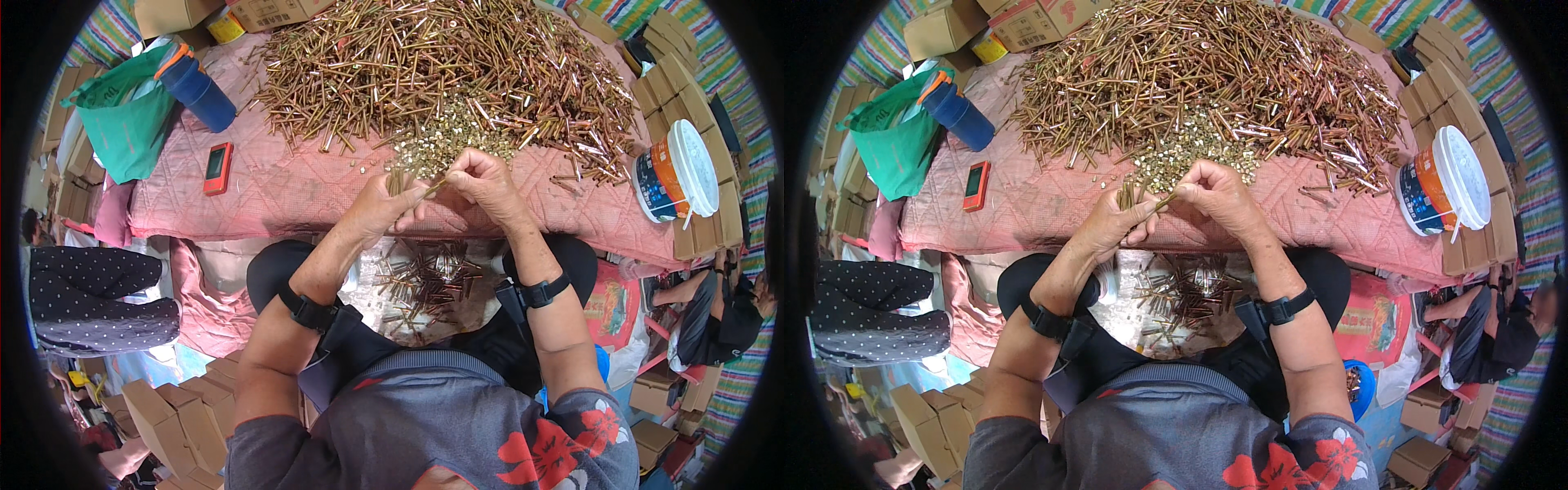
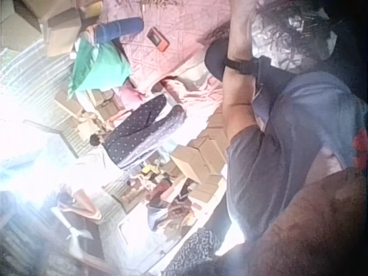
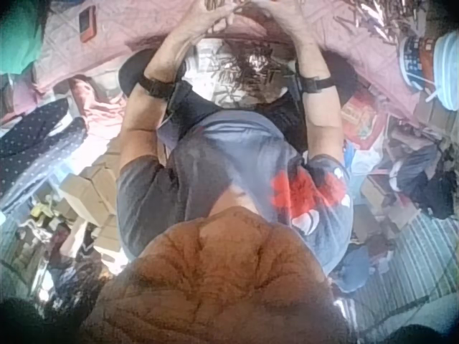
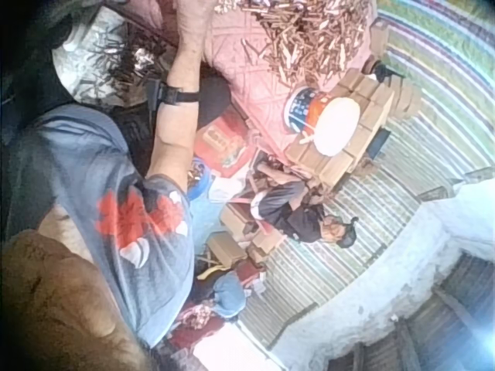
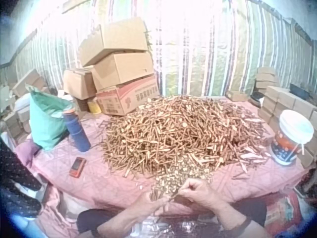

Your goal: Sorting and manual assembly of small metal pins and gold-colored caps.

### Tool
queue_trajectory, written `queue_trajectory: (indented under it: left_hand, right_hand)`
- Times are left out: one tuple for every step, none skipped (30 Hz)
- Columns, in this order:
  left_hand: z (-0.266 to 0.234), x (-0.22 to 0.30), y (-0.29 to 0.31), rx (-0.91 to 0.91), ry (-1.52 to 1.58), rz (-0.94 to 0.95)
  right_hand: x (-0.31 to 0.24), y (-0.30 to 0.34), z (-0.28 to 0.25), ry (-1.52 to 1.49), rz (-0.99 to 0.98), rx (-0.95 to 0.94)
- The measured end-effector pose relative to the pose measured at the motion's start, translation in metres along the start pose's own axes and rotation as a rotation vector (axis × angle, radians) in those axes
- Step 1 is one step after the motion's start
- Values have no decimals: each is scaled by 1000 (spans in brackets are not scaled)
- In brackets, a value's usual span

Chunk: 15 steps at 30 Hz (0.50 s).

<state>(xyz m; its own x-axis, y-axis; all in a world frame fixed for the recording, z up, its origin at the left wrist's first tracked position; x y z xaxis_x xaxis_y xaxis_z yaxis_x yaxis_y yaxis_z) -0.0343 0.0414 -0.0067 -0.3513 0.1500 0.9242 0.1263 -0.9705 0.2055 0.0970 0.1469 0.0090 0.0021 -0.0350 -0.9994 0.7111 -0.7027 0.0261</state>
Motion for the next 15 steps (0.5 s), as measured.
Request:
queue_trajectory:
  left_hand:
    - [0, 0, 0, -4, 14, 1]
    - [-1, 0, 0, -4, 14, 0]
    - [-1, -1, 0, -7, 29, -14]
    - [-1, -2, 0, -10, 44, -28]
    - [-1, -3, 0, -9, 44, -27]
    - [-1, -4, -2, -6, 34, -24]
    - [0, -5, -3, -3, 24, -21]
    - [2, -5, -3, -6, 23, -21]
    - [2, -5, -2, 5, 16, -17]
    - [3, -5, -2, 16, 9, -13]
    - [2, -4, -2, 14, 9, -15]
    - [0, -4, -1, 7, 53, -33]
    - [-1, -4, 0, 0, 96, -51]
    - [-3, -4, 0, 3, 97, -49]
    - [-3, -4, -1, 1, 68, -47]
  right_hand:
    - [-4, 1, 3, -8, -16, 18]
    - [-6, 1, 5, -16, -33, 35]
    - [-6, 1, 5, -16, -33, 35]
    - [-7, 1, 6, -46, -50, 18]
    - [-8, 0, 6, -75, -67, 2]
    - [-4, -1, 4, -75, -68, 4]
    - [-3, -3, -1, 116, -180, 28]
    - [-4, -3, -4, 306, -290, 52]
    - [-4, -3, -3, 306, -289, 54]
    - [-5, -3, -1, 330, -308, 63]
    - [-7, -3, 0, 354, -328, 72]
    - [-13, -2, 5, 353, -329, 69]
    - [-15, 0, 8, 132, -171, 51]
    - [-11, 1, 12, -88, -13, 32]
    - [-12, 3, 10, -86, -15, 31]
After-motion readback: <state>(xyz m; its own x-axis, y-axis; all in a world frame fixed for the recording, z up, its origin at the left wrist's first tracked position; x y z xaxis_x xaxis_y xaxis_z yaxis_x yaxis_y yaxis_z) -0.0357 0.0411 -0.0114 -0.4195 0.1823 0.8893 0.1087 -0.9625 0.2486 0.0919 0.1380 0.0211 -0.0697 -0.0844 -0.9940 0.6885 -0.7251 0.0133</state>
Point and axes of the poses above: each hand's wrist, its own y-axis away from the middle knuckle, its own z-axis out of the palm, x = y × z, the point moved 6 cm from there along -y, towards the middle knuckle, and after that the axes turned 7 degrees about x, right-handed, at the moved point
